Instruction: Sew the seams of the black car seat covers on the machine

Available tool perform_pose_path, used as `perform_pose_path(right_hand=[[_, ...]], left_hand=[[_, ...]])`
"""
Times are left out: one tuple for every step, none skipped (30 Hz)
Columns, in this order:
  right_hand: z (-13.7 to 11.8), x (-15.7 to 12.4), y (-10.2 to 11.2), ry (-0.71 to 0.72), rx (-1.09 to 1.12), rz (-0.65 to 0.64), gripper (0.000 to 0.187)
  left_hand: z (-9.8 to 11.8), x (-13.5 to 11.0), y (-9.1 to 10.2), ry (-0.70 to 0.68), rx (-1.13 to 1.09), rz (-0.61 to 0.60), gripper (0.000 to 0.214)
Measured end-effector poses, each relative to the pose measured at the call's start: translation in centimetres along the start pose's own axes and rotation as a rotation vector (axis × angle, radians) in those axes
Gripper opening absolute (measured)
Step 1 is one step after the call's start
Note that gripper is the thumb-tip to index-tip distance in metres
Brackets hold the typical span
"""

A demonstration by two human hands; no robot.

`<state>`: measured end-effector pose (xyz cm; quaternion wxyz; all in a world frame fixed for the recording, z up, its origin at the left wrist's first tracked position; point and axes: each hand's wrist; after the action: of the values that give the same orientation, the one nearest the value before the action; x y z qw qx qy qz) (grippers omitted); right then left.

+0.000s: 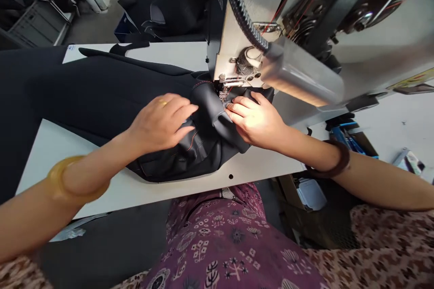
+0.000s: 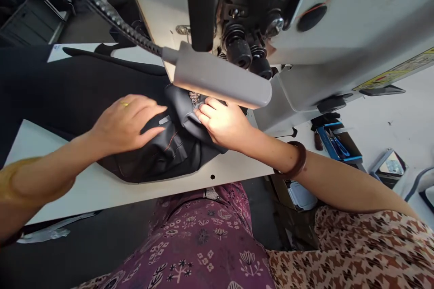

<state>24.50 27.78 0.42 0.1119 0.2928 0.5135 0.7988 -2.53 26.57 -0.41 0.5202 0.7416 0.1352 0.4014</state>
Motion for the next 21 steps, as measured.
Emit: perform_pose_path(right_hand=[[0.0, -0.1, 0.0, 0.007, -0.010, 0.012, 0.034], [-0.1, -0.2, -0.1, 0.012, -0.016, 0.022, 0.034], [-0.1, -0.2, -0.1, 0.014, -0.018, 0.030, 0.034], [-0.1, -0.2, -0.1, 0.017, -0.017, 0.034, 0.034], [-0.1, -0.2, -0.1, 0.020, -0.015, 0.031, 0.034], [-0.1, -0.1, -0.1, 0.021, -0.011, 0.020, 0.034], [-0.1, 0.0, -0.1, 0.018, -0.009, 0.001, 0.034], [-0.1, 0.2, 0.0, 0.012, -0.004, -0.024, 0.034], [-0.1, 0.4, 0.1, 0.003, 0.002, -0.053, 0.035], [-0.1, 0.6, 0.3, -0.009, 0.010, -0.083, 0.036], [-0.1, 0.8, 0.4, -0.017, 0.023, -0.113, 0.037], [-0.1, 0.9, 0.6, -0.021, 0.037, -0.138, 0.037], [0.0, 1.1, 0.7, -0.021, 0.052, -0.158, 0.037], [0.0, 1.2, 0.8, -0.020, 0.067, -0.172, 0.037], [0.1, 1.2, 0.9, -0.020, 0.080, -0.177, 0.036], [0.2, 1.3, 0.9, -0.021, 0.091, -0.178, 0.036], [0.4, 1.3, 0.8, -0.026, 0.098, -0.176, 0.036], [0.5, 1.3, 0.7, -0.034, 0.100, -0.175, 0.036], [0.7, 1.3, 0.6, -0.044, 0.101, -0.175, 0.036], [0.8, 1.3, 0.5, -0.054, 0.104, -0.175, 0.037], [0.9, 1.3, 0.3, -0.076, 0.122, -0.165, 0.037]], left_hand=[[0.2, 1.9, -0.3, -0.091, -0.036, 0.074, 0.036], [0.3, 3.6, -0.7, -0.173, -0.079, 0.130, 0.033], [0.4, 4.9, -1.2, -0.241, -0.113, 0.173, 0.028], [0.4, 5.8, -1.7, -0.298, -0.132, 0.203, 0.022], [0.3, 6.3, -2.1, -0.345, -0.136, 0.225, 0.019], [0.2, 6.5, -2.5, -0.378, -0.126, 0.241, 0.019], [0.1, 6.3, -2.8, -0.401, -0.105, 0.255, 0.021], [0.0, 6.1, -2.9, -0.420, -0.082, 0.272, 0.023], [-0.2, 5.8, -3.0, -0.434, -0.063, 0.293, 0.025], [-0.2, 5.5, -3.0, -0.437, -0.050, 0.308, 0.026], [-0.3, 5.3, -3.0, -0.436, -0.039, 0.318, 0.026], [-0.3, 5.1, -2.9, -0.434, -0.029, 0.328, 0.026], [-0.3, 5.0, -2.8, -0.432, -0.018, 0.330, 0.025], [-0.2, 5.0, -2.8, -0.422, -0.004, 0.321, 0.025], [-0.1, 5.1, -2.7, -0.413, 0.011, 0.305, 0.025], [0.0, 5.1, -2.6, -0.409, 0.025, 0.292, 0.025], [0.1, 5.1, -2.5, -0.407, 0.036, 0.289, 0.024], [0.3, 5.2, -2.4, -0.407, 0.052, 0.296, 0.024], [0.4, 5.2, -2.3, -0.409, 0.072, 0.311, 0.024], [0.6, 5.2, -2.3, -0.414, 0.094, 0.339, 0.024], [0.8, 5.1, -2.2, -0.417, 0.116, 0.365, 0.024]])
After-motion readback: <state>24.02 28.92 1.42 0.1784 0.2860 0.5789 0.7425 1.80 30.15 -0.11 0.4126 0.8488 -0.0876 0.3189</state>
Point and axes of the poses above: each hand's wrist, its own x-axis towards the middle knuckle, its own y-axis out of the back of the hand, z = x × y, and after that the axes turned 11 degrees about z, right-handed
